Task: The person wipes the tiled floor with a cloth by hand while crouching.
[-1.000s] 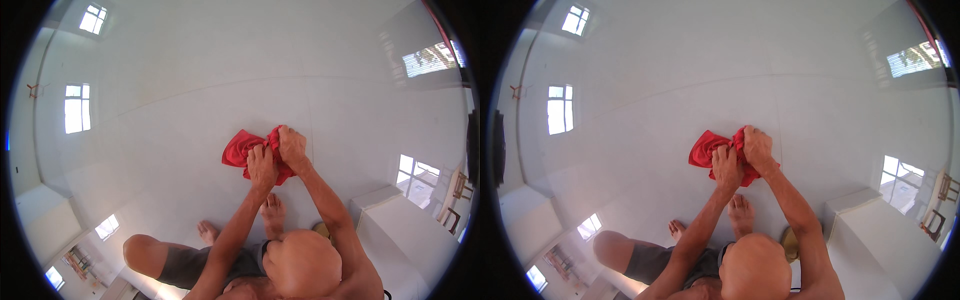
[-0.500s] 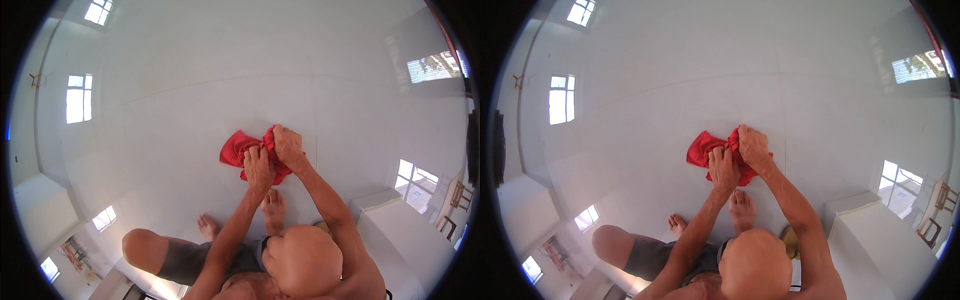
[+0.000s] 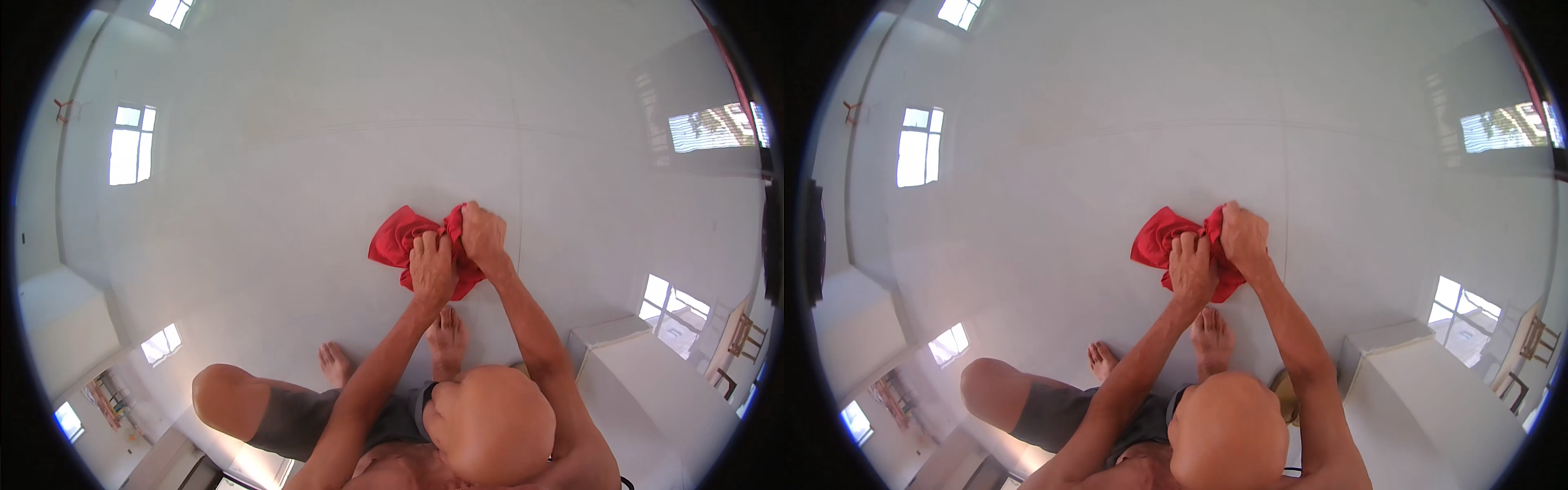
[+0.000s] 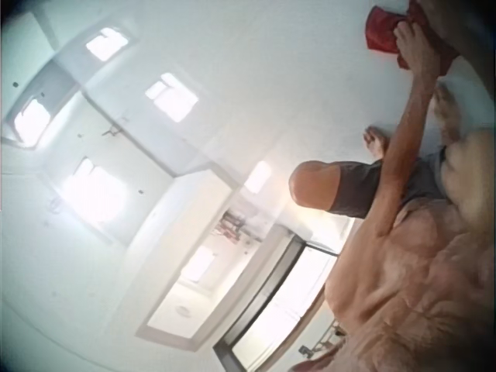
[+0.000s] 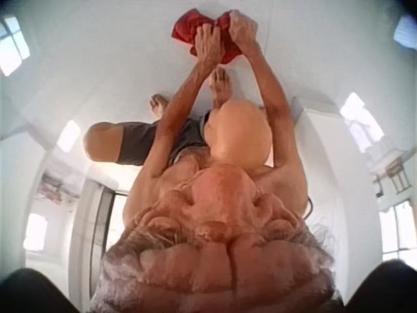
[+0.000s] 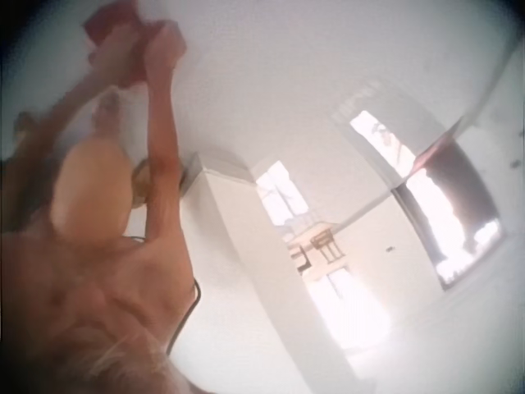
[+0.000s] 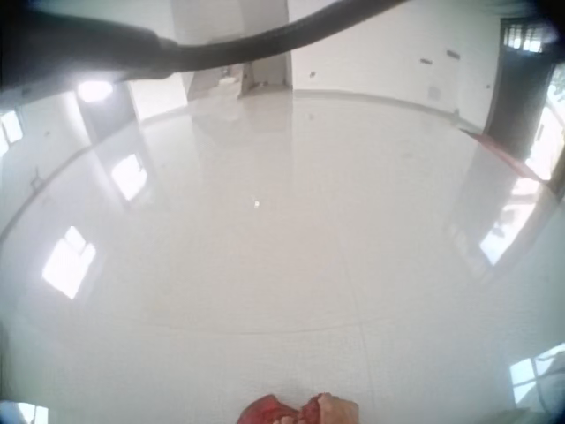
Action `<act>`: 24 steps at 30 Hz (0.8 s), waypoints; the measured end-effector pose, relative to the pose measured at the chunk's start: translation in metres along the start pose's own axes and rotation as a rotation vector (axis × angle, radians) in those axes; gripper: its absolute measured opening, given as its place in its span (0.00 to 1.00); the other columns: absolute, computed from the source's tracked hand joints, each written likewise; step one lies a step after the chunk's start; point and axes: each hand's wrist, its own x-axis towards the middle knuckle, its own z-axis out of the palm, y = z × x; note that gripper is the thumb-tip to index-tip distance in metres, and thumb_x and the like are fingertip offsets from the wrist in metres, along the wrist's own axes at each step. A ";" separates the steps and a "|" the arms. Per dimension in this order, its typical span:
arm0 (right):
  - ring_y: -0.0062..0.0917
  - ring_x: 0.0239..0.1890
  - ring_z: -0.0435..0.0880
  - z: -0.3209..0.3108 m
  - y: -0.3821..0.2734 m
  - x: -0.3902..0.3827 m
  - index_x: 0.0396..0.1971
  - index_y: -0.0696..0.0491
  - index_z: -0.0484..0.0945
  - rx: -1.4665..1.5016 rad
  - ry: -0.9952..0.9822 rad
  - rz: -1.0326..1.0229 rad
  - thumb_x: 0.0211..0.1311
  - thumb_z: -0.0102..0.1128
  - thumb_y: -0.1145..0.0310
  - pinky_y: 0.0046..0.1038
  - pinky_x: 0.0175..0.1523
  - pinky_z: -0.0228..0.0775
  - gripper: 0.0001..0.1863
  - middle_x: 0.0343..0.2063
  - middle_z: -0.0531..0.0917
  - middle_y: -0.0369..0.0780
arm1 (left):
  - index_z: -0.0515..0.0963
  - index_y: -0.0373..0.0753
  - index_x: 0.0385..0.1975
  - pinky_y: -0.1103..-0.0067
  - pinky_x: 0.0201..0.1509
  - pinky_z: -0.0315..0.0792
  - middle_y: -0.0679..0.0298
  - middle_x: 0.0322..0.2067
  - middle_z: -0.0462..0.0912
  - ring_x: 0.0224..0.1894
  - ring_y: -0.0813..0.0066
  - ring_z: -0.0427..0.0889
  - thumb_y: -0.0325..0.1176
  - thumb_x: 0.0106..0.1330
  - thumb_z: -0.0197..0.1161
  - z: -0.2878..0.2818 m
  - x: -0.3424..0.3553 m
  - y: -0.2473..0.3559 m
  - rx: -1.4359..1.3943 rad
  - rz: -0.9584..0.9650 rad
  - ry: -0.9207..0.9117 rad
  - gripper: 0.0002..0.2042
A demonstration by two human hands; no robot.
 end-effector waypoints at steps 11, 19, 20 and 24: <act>0.55 0.29 0.84 0.016 0.002 0.033 0.29 0.56 0.79 -0.058 -0.057 0.068 0.74 0.53 0.65 0.53 0.38 0.74 0.14 0.23 0.84 0.54 | 0.77 0.35 0.39 0.57 0.43 0.72 0.52 0.43 0.74 0.45 0.47 0.74 0.21 0.49 0.68 0.013 0.032 -0.006 -0.005 -0.036 0.077 0.16; 0.55 0.32 0.85 -0.003 -0.009 0.082 0.28 0.57 0.80 -0.054 -0.032 0.118 0.69 0.54 0.66 0.53 0.40 0.75 0.13 0.25 0.85 0.55 | 0.74 0.37 0.33 0.57 0.42 0.72 0.52 0.39 0.73 0.44 0.47 0.74 0.22 0.51 0.69 0.015 0.077 0.016 -0.053 -0.112 0.137 0.12; 0.56 0.33 0.84 -0.003 -0.006 0.083 0.29 0.56 0.80 -0.065 -0.070 0.135 0.73 0.54 0.63 0.55 0.41 0.74 0.14 0.26 0.85 0.55 | 0.75 0.37 0.35 0.58 0.41 0.73 0.52 0.40 0.74 0.44 0.47 0.74 0.22 0.53 0.68 0.011 0.074 0.015 -0.040 -0.071 0.125 0.11; 0.52 0.32 0.86 0.005 -0.010 0.031 0.26 0.58 0.81 -0.066 -0.047 0.126 0.61 0.55 0.71 0.51 0.39 0.77 0.09 0.25 0.85 0.55 | 0.76 0.35 0.38 0.58 0.40 0.74 0.52 0.41 0.74 0.45 0.47 0.74 0.22 0.54 0.66 0.010 0.017 -0.005 -0.006 0.010 0.031 0.12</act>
